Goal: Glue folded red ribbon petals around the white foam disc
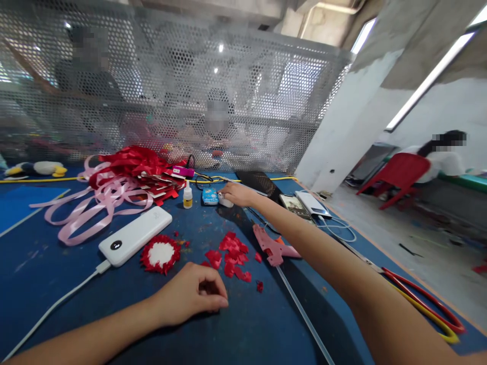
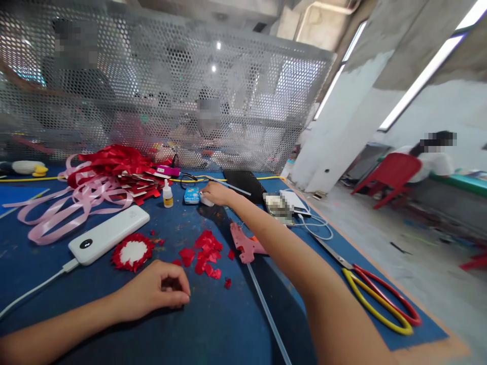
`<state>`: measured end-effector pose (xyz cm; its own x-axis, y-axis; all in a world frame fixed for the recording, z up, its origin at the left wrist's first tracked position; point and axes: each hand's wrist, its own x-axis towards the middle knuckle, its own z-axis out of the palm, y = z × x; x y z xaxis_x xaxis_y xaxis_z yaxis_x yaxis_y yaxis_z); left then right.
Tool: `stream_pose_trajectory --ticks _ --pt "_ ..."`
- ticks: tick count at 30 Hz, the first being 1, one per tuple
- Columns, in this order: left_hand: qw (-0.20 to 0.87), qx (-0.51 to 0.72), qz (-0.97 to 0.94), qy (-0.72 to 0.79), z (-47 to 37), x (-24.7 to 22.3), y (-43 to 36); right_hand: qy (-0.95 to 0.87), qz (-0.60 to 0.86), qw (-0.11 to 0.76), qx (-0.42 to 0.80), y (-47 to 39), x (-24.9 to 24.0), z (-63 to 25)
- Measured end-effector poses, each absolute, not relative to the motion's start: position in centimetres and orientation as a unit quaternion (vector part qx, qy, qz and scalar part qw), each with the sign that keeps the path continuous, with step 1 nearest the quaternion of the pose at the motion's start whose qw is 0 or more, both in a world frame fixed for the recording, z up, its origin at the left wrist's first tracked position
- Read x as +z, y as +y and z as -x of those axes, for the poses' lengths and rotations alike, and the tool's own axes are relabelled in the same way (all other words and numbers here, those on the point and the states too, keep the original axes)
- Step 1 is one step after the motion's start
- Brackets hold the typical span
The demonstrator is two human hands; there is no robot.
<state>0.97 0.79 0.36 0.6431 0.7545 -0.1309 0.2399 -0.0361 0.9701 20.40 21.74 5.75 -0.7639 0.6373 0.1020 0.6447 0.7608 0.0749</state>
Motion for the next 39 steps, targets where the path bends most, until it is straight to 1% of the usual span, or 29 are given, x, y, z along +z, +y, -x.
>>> stream_pose_trajectory --ticks 7,14,21,27,33,39 --pt "0.590 0.218 -0.686 0.367 -1.0 0.5 0.8 -0.916 0.397 0.065 -0.003 21.5 5.4 -20.0" --pt "0.588 0.217 -0.687 0.368 -1.0 0.4 0.7 -0.897 0.432 0.076 0.060 22.4 4.7 -20.0" --pt "0.580 0.209 -0.693 0.373 -1.0 0.5 0.8 -0.869 0.487 0.088 0.020 21.4 5.4 -19.6" --pt "0.576 0.203 -0.700 0.370 -1.0 0.6 0.7 -0.874 0.482 0.056 -0.021 19.9 6.1 -18.7" --pt "0.577 0.205 -0.700 0.367 -0.8 0.6 0.6 -0.893 0.450 0.017 -0.010 19.4 6.6 -17.9" --pt "0.575 0.209 -0.705 0.360 -0.8 0.6 0.7 -0.856 0.515 0.040 -0.028 19.2 6.6 -17.5"
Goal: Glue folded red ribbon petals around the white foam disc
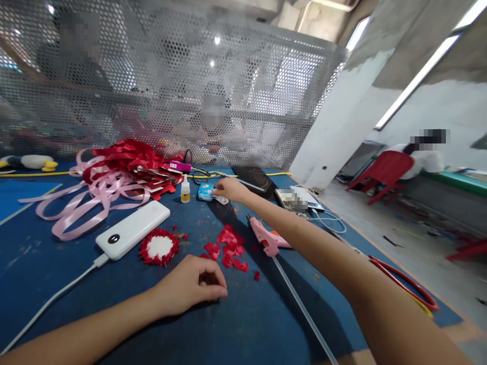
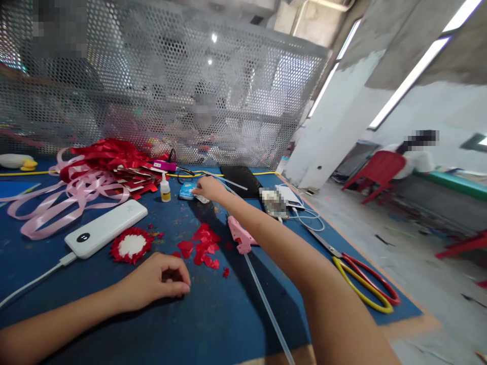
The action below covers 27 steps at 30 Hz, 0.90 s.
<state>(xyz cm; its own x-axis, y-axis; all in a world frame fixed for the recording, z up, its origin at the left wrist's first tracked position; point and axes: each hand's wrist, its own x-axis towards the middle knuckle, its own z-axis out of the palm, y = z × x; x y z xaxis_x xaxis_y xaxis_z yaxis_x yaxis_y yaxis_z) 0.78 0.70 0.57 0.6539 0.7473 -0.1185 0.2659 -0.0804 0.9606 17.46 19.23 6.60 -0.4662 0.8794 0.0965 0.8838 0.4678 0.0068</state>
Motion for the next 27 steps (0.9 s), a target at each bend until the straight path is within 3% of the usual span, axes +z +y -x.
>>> stream_pose_trajectory --ticks 10,21,27 --pt "0.570 0.206 -0.708 0.364 -0.9 0.7 0.8 -0.789 0.609 0.052 -0.067 22.4 7.1 -20.3" --pt "0.615 0.221 -0.654 0.382 -1.1 0.2 0.9 -0.793 0.597 0.028 -0.116 23.1 5.0 -18.9" --pt "0.622 0.246 -0.618 0.412 -1.0 -0.1 0.9 -0.773 0.618 0.086 -0.112 21.3 7.2 -21.5"
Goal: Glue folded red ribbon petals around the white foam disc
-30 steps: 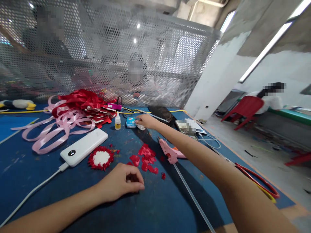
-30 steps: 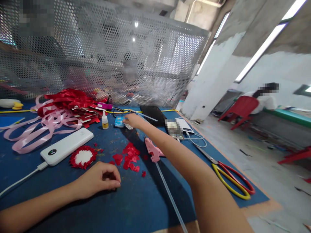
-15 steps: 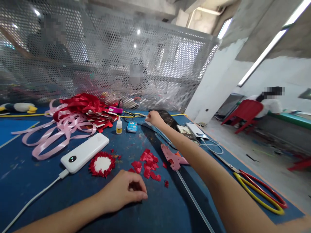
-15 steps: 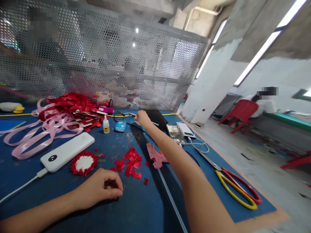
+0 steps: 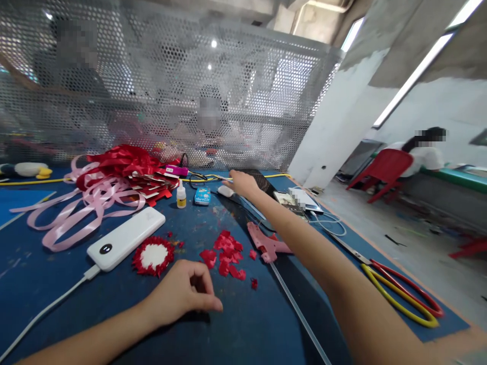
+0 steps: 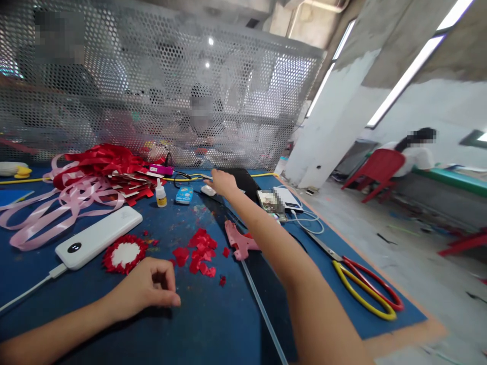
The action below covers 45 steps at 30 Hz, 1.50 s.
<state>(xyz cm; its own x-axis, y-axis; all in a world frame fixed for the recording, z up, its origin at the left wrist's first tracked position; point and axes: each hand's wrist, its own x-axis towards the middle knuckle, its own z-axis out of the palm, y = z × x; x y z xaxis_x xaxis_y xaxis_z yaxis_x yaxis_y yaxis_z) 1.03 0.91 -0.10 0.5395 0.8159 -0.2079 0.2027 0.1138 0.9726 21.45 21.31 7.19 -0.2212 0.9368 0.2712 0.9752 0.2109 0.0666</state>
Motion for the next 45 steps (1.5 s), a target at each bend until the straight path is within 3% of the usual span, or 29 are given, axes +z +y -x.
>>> stream_pose_trajectory --ticks 6,14,22,28,37,45 --pt "0.652 0.251 -0.582 0.416 -1.0 -0.1 0.8 -0.778 0.597 0.169 -0.099 15.3 9.3 -25.5" --pt "0.623 0.220 -0.599 0.452 -0.8 -0.6 0.3 -0.840 0.451 0.280 -0.114 5.7 5.4 -27.2" --pt "0.418 0.245 -0.780 0.397 -1.8 1.0 -1.2 -0.775 0.540 0.295 -0.146 6.1 5.4 -32.5" --pt "0.410 0.146 -0.840 0.323 -4.0 1.1 -2.2 -0.707 0.649 0.258 -0.111 8.4 5.2 -38.7" --pt "0.309 0.196 -0.921 0.134 -6.5 0.7 -3.7 -0.749 0.613 0.240 -0.076 10.2 3.2 -40.7" --pt "0.259 0.175 -0.943 0.115 -6.6 0.7 -5.1 -0.759 0.605 0.230 -0.070 10.6 2.6 -40.5"
